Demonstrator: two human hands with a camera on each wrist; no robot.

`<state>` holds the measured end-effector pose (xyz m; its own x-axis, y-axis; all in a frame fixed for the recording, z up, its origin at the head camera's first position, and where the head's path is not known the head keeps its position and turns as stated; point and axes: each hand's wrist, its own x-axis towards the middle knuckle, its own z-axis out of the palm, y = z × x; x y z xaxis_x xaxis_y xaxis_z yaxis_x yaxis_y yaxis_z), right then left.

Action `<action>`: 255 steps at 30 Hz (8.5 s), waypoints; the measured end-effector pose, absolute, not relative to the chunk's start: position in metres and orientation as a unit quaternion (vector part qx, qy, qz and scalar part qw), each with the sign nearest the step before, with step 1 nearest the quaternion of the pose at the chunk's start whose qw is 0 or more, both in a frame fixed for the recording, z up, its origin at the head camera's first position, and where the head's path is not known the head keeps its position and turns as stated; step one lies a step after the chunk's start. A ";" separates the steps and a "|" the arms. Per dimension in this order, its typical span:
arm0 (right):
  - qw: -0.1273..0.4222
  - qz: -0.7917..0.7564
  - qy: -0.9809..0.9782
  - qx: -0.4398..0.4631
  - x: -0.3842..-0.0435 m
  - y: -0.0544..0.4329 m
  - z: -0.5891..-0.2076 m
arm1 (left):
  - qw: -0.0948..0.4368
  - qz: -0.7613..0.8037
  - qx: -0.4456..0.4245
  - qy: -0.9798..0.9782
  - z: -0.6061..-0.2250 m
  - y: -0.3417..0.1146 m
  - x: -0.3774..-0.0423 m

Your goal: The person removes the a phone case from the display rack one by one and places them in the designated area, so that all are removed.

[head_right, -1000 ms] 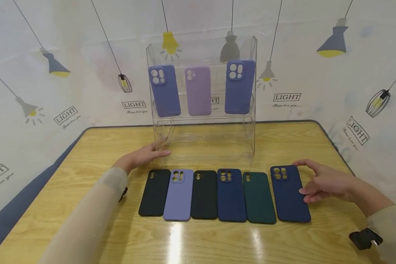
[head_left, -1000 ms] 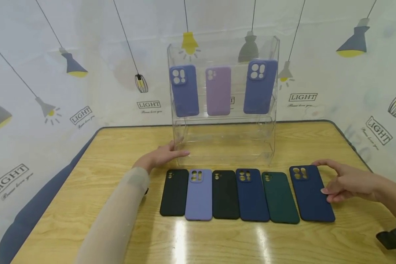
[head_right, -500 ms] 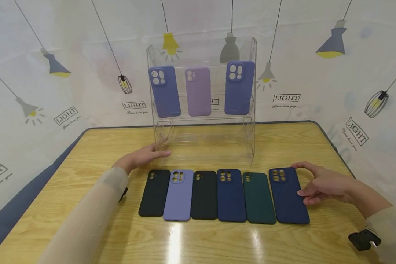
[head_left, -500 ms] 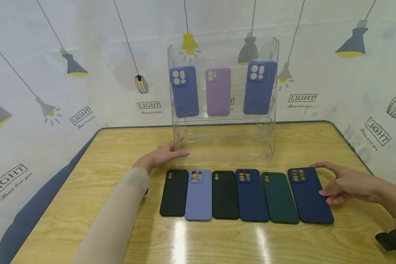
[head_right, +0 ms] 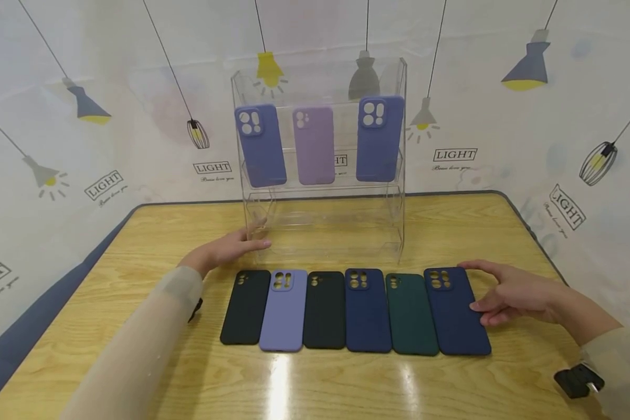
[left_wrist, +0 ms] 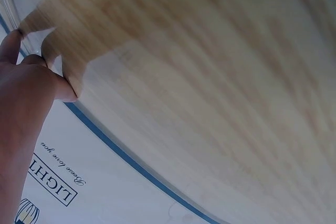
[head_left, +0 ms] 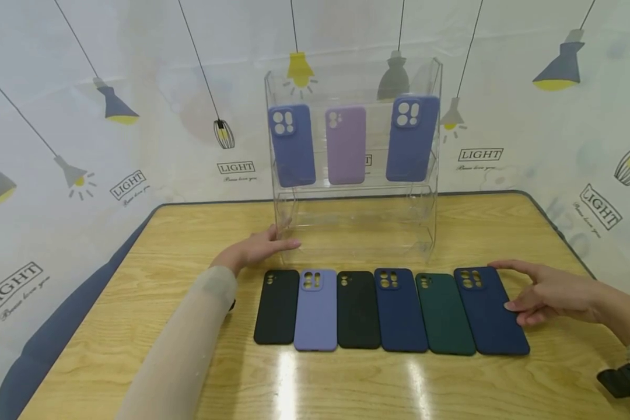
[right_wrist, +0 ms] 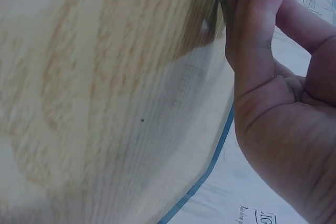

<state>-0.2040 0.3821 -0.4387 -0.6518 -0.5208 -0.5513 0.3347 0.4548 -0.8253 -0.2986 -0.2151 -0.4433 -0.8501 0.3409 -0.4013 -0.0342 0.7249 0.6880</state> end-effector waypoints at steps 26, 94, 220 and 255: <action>0.394 -0.458 0.796 -0.045 -0.221 0.376 -0.406 | 0.257 0.363 0.085 0.892 -0.447 -0.215 -0.302; -0.055 -0.206 0.960 -0.181 -0.333 0.203 -0.262 | 0.253 0.351 0.084 0.898 -0.449 -0.215 -0.300; 0.393 -0.374 0.840 0.000 -0.201 0.425 -0.418 | 0.240 0.350 0.090 0.901 -0.449 -0.214 -0.298; 0.310 -0.284 0.890 -0.173 -0.307 0.274 -0.411 | 0.246 0.358 0.093 0.896 -0.449 -0.207 -0.300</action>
